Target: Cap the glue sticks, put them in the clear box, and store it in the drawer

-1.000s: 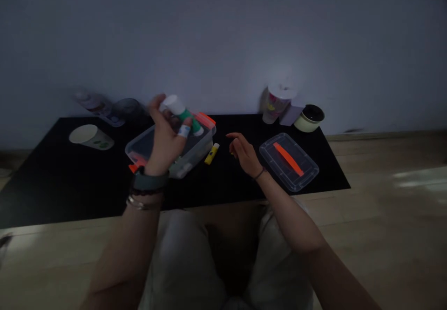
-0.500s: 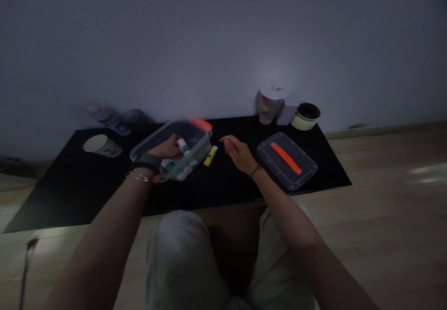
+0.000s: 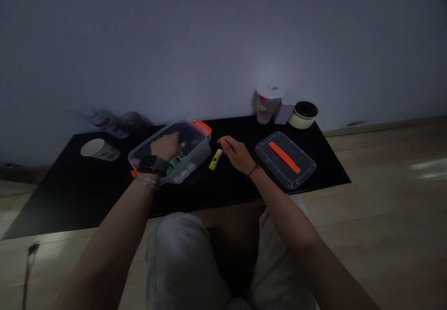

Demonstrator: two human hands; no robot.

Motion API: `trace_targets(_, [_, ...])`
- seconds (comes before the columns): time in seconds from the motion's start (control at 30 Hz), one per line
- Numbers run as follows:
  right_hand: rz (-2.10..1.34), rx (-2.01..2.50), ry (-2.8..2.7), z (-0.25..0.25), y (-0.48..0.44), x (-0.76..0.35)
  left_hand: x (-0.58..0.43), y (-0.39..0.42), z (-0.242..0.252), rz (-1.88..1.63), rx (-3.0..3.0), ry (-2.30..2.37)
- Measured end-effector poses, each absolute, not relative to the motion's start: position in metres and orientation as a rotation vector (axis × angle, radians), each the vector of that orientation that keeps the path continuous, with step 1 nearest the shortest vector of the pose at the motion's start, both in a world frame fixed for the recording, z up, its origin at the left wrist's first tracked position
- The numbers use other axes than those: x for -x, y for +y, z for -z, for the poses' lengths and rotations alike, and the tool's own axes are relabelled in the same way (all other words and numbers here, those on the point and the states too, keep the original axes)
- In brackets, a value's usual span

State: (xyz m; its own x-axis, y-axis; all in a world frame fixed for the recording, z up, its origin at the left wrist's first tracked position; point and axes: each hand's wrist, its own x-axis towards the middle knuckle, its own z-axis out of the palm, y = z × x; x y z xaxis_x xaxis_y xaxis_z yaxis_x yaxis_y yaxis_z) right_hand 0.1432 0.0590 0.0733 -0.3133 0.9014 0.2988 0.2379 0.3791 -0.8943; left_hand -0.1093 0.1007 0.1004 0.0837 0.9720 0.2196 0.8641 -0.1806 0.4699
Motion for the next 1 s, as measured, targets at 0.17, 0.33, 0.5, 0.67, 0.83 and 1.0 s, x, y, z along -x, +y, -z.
trace_targets(0.17, [-0.897, 1.145, -1.826, -0.071, 0.063, -0.145, 0.044, 0.055, -0.125, -0.667, -2.269, 2.025])
trace_targets(0.33, [-0.656, 1.524, -2.012, -0.068, 0.069, -0.155, -0.006, 0.022, -0.076, -0.51, -2.371, 1.895])
trace_targets(0.5, [-0.504, 1.826, -2.299, -0.062, 0.069, -0.16, -0.006, 0.022, -0.012, -0.292, -2.354, 1.89])
trace_targets(0.67, [-0.483, 1.868, -2.516, -0.049, 0.072, -0.157, 0.001, 0.028, 0.008, -0.271, -2.304, 1.927])
trace_targets(0.83, [-0.497, 1.922, -2.588, -0.036, 0.081, -0.155, 0.003, 0.028, 0.007, -0.361, -2.239, 1.893])
trace_targets(1.0, [-0.594, 1.881, -2.542, -0.033, 0.084, -0.158, 0.011, 0.021, 0.002, -0.51, -2.05, 1.791])
